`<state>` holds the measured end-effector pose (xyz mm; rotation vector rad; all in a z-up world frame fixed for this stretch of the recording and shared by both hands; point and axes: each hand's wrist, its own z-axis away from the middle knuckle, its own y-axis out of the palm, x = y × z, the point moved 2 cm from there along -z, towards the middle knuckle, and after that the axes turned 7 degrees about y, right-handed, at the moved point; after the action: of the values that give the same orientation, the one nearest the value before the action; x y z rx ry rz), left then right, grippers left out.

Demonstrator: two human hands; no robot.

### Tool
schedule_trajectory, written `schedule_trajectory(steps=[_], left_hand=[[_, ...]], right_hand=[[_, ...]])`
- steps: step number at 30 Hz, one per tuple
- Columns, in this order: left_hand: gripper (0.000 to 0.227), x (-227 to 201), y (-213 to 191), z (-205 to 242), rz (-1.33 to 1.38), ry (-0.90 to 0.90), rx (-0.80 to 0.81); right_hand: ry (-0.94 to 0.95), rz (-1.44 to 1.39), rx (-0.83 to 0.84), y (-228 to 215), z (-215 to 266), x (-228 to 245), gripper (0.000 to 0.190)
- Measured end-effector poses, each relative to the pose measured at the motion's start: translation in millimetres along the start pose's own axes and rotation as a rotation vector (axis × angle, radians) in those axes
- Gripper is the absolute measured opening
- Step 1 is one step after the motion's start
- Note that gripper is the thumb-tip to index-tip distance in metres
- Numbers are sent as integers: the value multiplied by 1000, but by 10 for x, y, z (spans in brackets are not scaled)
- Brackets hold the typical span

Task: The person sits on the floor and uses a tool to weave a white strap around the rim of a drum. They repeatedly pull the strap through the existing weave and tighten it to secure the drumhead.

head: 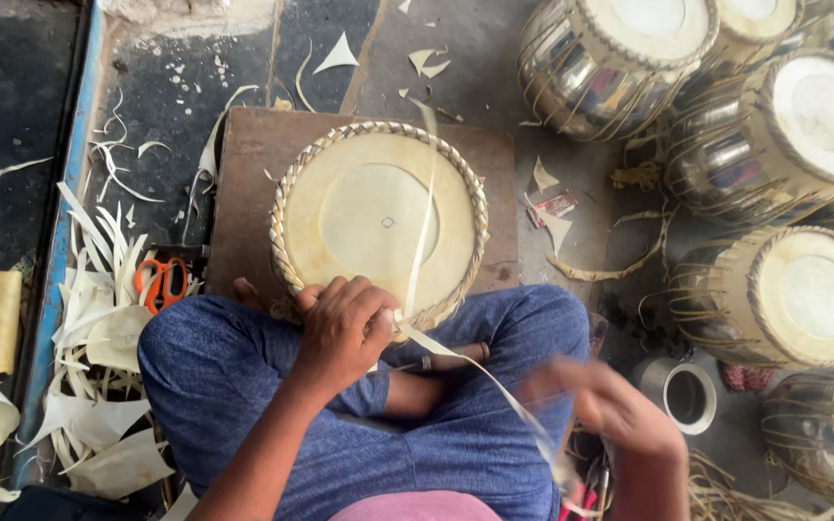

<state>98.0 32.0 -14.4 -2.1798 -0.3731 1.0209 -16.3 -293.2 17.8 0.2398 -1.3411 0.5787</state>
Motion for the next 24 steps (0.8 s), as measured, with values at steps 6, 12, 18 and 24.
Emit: schedule_trajectory(steps=[6,12,18,24], left_hand=[[31,-50,-110,47,12,30,105],[28,-17,-90,109,43,-50,176],[27,-24,-29,111,53,-55,189],[25,-27,-31,30,59,-72,207]], right_hand=[[506,-256,-337,590,-960,-219,56],[332,-445,-77,825,-1141,-211,34],[519,-403,-112,712,-1089,-127,32],[344,-437,-116,752,-1238,-267,23]])
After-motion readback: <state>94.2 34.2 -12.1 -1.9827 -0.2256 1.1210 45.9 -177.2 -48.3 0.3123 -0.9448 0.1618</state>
